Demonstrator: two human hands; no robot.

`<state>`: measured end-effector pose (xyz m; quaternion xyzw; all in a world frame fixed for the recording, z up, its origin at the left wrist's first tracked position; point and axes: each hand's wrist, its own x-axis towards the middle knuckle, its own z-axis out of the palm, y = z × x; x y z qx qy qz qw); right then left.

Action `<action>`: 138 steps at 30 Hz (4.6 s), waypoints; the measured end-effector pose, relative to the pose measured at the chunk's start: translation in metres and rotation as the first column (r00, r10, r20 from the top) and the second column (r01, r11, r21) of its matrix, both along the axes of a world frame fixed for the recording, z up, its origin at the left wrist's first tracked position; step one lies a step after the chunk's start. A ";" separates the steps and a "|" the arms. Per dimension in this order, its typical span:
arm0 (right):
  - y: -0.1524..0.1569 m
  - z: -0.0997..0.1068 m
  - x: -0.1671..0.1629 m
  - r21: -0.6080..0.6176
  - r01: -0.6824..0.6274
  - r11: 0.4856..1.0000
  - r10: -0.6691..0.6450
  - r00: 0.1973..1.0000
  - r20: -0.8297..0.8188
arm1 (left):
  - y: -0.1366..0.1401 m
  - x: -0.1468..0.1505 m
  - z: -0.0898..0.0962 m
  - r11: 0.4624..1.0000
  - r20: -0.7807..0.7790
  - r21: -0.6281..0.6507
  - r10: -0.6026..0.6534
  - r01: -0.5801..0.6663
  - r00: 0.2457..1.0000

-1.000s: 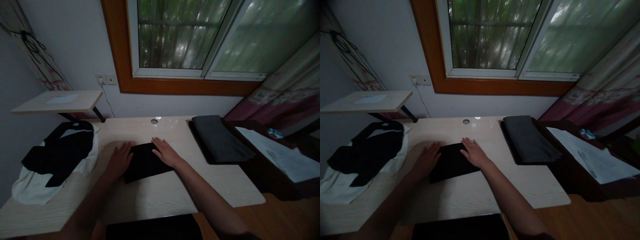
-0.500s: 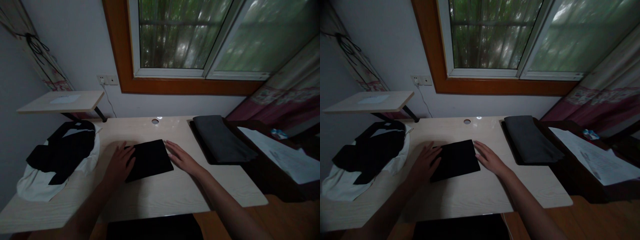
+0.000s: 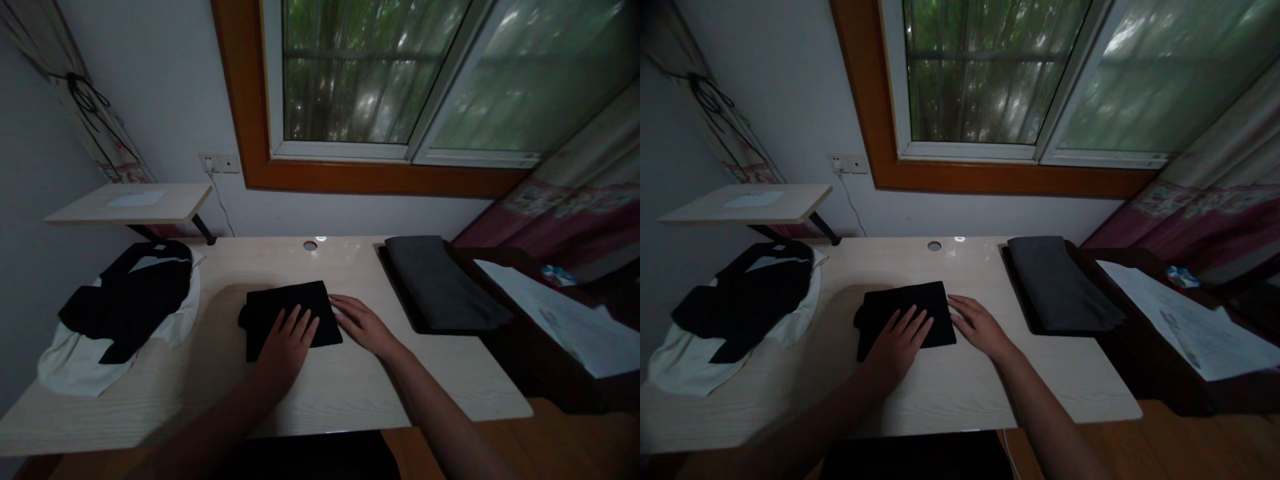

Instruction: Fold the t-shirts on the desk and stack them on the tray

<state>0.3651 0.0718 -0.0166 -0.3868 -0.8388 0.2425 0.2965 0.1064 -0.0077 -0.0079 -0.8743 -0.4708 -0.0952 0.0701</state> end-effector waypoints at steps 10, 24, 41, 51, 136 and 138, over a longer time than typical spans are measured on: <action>-0.003 -0.001 -0.004 0.031 0.035 0.999 -0.035 0.999 -0.001 | 0.010 -0.032 0.003 0.992 -0.023 -0.001 0.124 -0.124 0.992; -0.001 -0.002 -0.004 0.050 0.034 0.998 -0.034 0.999 -0.010 | 0.030 -0.043 0.014 0.997 0.106 0.046 -0.058 0.054 0.993; -0.006 0.001 -0.016 -0.519 -0.420 0.744 0.041 0.805 -0.593 | 0.035 -0.038 0.095 0.609 0.671 -0.738 0.706 0.289 0.226; -0.015 0.006 -0.036 -0.748 -0.428 0.506 -0.283 0.737 -0.613 | 0.051 -0.040 0.032 0.393 0.353 -0.714 0.917 0.579 -0.187; 0.000 -0.012 -0.065 0.111 0.147 0.983 -0.178 0.915 0.363 | 0.020 -0.082 -0.018 0.990 0.163 -0.138 0.053 -0.031 0.985; 0.003 -0.014 -0.060 0.117 0.160 0.980 -0.191 0.920 0.343 | 0.017 -0.094 -0.020 0.991 0.151 -0.135 0.043 -0.023 0.988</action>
